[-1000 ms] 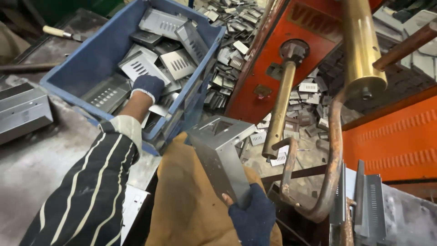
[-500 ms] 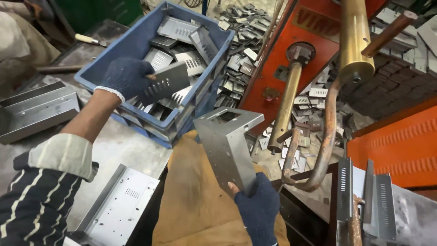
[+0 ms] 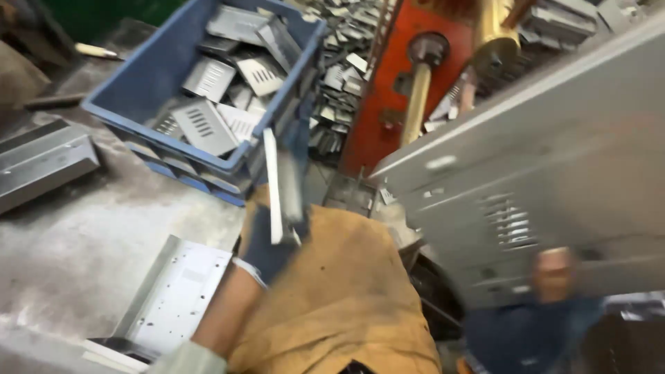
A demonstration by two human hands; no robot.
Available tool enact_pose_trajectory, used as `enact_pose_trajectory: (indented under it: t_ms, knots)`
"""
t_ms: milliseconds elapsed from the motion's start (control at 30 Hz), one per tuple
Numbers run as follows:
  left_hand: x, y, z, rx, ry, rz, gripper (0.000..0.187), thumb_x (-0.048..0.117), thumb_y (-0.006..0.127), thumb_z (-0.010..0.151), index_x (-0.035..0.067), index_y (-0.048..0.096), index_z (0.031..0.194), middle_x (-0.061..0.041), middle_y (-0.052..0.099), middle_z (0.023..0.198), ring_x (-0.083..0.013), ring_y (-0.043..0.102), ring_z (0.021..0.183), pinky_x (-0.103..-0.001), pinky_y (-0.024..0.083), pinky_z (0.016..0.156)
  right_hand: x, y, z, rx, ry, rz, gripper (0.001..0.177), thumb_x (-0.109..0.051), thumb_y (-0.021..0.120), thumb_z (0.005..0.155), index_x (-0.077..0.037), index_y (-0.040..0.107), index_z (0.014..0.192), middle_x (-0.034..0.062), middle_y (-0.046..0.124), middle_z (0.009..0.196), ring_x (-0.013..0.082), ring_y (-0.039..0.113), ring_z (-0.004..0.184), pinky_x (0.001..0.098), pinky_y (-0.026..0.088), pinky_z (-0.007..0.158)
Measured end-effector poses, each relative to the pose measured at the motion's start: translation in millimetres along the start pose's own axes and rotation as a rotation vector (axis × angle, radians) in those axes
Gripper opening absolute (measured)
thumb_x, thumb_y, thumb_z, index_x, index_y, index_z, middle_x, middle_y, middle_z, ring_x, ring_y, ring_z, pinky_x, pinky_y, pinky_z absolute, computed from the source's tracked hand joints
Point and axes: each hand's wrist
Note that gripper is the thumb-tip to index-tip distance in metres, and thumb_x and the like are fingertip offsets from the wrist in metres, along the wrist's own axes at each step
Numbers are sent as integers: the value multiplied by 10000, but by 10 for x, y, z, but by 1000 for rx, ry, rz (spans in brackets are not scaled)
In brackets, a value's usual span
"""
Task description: The person bends sheet metal enclosure parts on a manual press brake, positioning each panel under the bar and pulling the lever to form folds, occasionally hammering edges and setting finished boxes into a crate. They handle multiple panels one at a time, turning boxes over to bend different sides.
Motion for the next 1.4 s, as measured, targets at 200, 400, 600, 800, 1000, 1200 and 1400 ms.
enact_pose_trajectory:
  t_ms: [200, 400, 600, 800, 1000, 1200, 1400]
  knots:
    - [-1178, -713, 33, -768, -680, -252, 775, 599, 581, 923, 34, 492, 1446, -141, 659, 1085, -263, 653, 918, -361, 569, 788, -261, -270, 1006, 120, 3, 362, 480, -230, 733, 911, -27, 560, 1309, 104, 657, 1251, 231, 666, 1106, 395, 567, 987]
    - [-1160, 102, -47, -763, 518, 834, 590, 453, 561, 1119, 6, 405, 1469, -126, 528, 1381, -250, 559, 1197, -442, 497, 1057, 55, 58, 928, 223, 196, 489, 542, -305, 672, 950, 0, 545, 1380, 135, 679, 1281, 262, 683, 1121, 415, 564, 1002]
    - [-1478, -227, 274, -598, -9, 185, 615, 588, 408, 1052, 160, 572, 1463, -139, 684, 1007, -128, 548, 613, -266, 465, 509, 48, 536, 605, 240, 292, 502, 532, -302, 643, 963, -22, 548, 1406, 78, 667, 1259, 204, 651, 1110, 363, 531, 928]
    - [-1559, 607, -204, -74, 313, 641, 448, 575, 543, 952, 138, 599, 872, 39, 558, 756, -78, 535, 652, -289, 489, 585, 142, 427, 450, 143, 267, 375, 504, -188, 645, 923, -59, 524, 1395, 26, 633, 1281, 146, 622, 1125, 329, 520, 931]
    - [-1547, 660, 16, -70, 409, 742, 464, 539, 603, 965, 92, 654, 853, 58, 516, 725, -67, 414, 636, -276, 381, 544, 258, 237, 398, 84, 277, 305, 447, -178, 656, 976, 33, 563, 1359, 76, 632, 1227, 158, 606, 1065, 334, 510, 895]
    - [-1665, 602, 119, -73, 387, 710, 567, 576, 588, 1019, 29, 638, 878, 0, 528, 721, -106, 448, 613, -317, 399, 515, 178, 410, 385, 101, 241, 416, 475, -142, 645, 948, -6, 523, 1387, 61, 608, 1287, 154, 597, 1133, 341, 501, 963]
    - [-1632, 575, -309, -375, 483, 880, 884, 614, 613, 962, 84, 321, 1607, -137, 498, 1536, -201, 508, 1348, -344, 457, 1089, 231, 353, 400, 96, 204, 456, 455, -159, 611, 993, -8, 489, 1404, 64, 577, 1307, 154, 565, 1172, 341, 476, 1004]
Point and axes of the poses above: each hand's wrist, its own z-axis towards the middle knuckle, its own y-axis out of the palm, x = y × z
